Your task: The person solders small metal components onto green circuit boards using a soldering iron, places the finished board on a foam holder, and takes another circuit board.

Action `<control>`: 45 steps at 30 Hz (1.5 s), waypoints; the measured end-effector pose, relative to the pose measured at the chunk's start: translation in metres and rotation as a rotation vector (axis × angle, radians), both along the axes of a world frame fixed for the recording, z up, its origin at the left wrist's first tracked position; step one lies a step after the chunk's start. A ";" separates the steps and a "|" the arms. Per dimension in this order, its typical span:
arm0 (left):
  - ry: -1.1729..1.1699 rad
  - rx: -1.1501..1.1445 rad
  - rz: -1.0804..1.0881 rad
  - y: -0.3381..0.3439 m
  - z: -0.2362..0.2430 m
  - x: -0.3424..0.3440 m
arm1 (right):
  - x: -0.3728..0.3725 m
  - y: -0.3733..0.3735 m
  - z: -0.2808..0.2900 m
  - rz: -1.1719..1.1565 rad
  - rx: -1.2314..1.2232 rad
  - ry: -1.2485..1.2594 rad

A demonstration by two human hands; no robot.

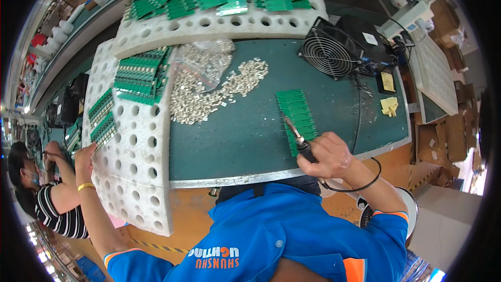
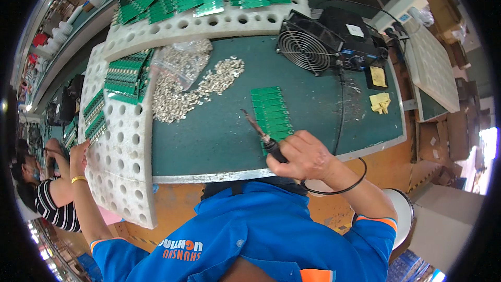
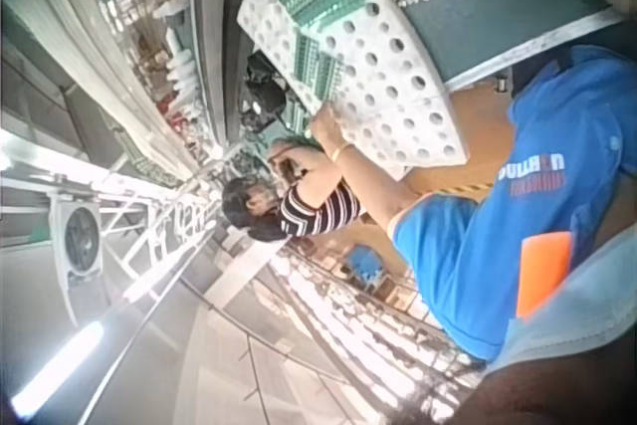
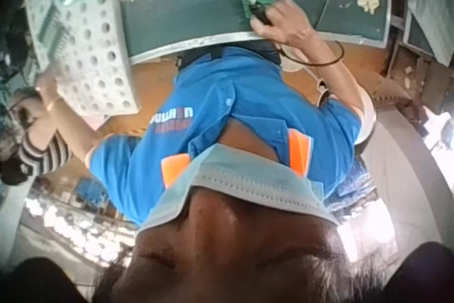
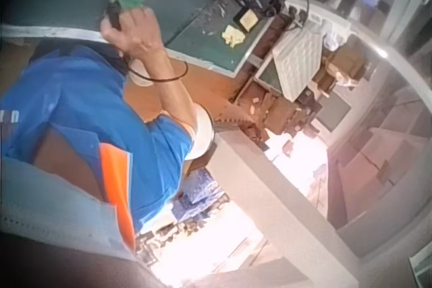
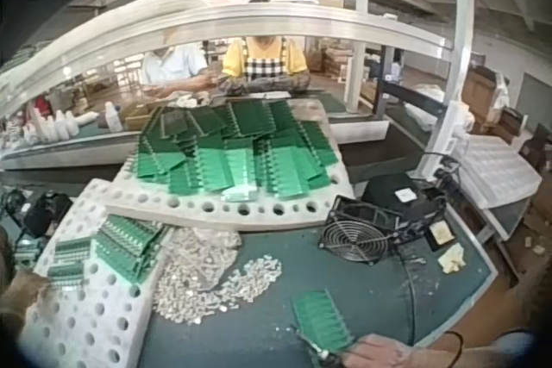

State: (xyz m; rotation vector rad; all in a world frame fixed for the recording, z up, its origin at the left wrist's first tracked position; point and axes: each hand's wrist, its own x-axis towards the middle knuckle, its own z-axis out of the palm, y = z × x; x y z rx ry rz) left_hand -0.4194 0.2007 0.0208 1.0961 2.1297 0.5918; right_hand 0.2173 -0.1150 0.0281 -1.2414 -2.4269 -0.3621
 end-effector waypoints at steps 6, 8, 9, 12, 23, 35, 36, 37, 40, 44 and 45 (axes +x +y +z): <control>-0.171 -0.095 0.090 -0.002 0.010 -0.009 | -0.001 0.000 -0.008 0.034 -0.065 0.041; -0.265 -0.076 0.138 -0.005 0.015 -0.009 | 0.000 -0.001 -0.010 0.032 -0.088 0.045; -0.266 -0.077 0.134 -0.008 0.017 -0.009 | 0.000 -0.001 -0.010 0.040 -0.108 0.053; -0.394 -0.048 0.195 -0.014 0.022 -0.010 | 0.000 0.000 -0.010 0.047 -0.098 0.073; -0.652 0.019 0.216 -0.035 0.023 -0.021 | -0.002 0.005 -0.006 0.091 -0.168 0.075; -0.841 0.184 -0.170 -0.124 0.080 0.177 | -0.050 0.038 0.007 -0.001 -0.067 0.653; -0.877 0.170 -0.227 -0.130 0.079 0.194 | -0.060 0.046 0.012 0.001 -0.093 0.734; -0.885 0.149 -0.199 -0.134 0.077 0.220 | -0.067 0.052 0.013 -0.011 -0.117 0.809; -0.987 0.036 -0.295 -0.140 0.063 0.266 | -0.085 0.065 0.013 -0.036 -0.220 1.101; -1.000 -0.076 -0.342 -0.150 0.054 0.304 | -0.090 0.064 0.015 -0.129 -0.231 1.272; -0.962 -0.121 -0.341 -0.152 0.053 0.313 | -0.088 0.061 0.014 -0.196 -0.204 1.274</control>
